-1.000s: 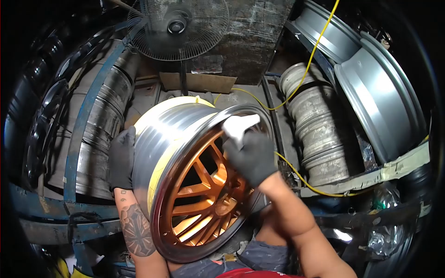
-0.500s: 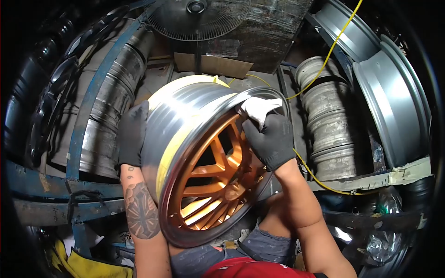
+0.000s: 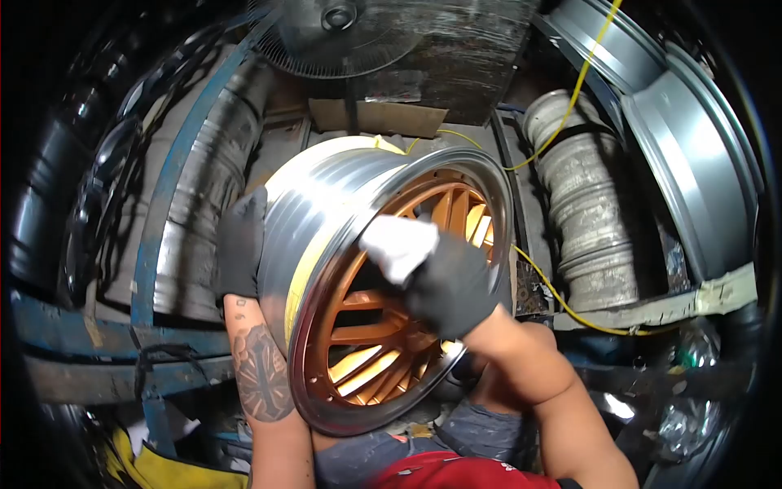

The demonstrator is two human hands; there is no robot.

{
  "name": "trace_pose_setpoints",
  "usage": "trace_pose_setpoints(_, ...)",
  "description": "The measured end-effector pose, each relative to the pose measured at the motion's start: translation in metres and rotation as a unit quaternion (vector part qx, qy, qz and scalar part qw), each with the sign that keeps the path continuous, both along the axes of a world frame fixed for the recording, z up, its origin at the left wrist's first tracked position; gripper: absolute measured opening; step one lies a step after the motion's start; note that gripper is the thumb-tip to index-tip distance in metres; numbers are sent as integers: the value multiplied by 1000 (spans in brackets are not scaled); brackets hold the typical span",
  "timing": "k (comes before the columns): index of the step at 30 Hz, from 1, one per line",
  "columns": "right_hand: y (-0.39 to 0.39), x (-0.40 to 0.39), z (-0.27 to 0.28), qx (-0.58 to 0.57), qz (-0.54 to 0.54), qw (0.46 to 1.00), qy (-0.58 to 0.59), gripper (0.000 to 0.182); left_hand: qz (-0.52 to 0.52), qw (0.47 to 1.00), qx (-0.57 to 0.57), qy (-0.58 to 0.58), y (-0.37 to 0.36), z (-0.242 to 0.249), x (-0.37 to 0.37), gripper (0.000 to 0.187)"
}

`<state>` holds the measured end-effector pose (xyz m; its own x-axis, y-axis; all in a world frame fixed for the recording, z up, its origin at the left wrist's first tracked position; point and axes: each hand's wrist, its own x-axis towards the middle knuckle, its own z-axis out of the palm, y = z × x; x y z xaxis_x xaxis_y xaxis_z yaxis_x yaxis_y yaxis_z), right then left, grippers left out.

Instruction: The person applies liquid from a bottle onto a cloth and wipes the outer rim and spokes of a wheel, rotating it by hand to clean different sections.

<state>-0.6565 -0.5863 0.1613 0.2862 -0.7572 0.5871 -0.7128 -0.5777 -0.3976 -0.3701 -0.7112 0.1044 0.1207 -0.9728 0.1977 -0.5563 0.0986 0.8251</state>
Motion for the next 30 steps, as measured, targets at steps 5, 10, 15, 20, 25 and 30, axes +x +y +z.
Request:
trace_pose_setpoints(5,24,35,12,43,-88,990,105,25,-21,999,7,-34,4,6,-2,53)
trace_pose_setpoints(10,-14,-22,6,40,-160,986,11,15,-6,1000,-6,-2,3,-2,0,55)
trace_pose_setpoints(15,-9,-12,2,78,-127,984,-97,24,-10,999,43,26,6,3,-5,55)
trace_pose_setpoints(20,-11,-15,3,82,-122,987,-70,34,-7,1000,-11,-25,5,11,-14,54)
trace_pose_setpoints(25,-33,-62,4,240,-182,953,-30,35,-18,1000,23,10,9,18,-13,52)
trace_pose_setpoints(30,-15,-20,-19,-13,-118,984,-131,30,-22,998,24,60,2,1,-8,54)
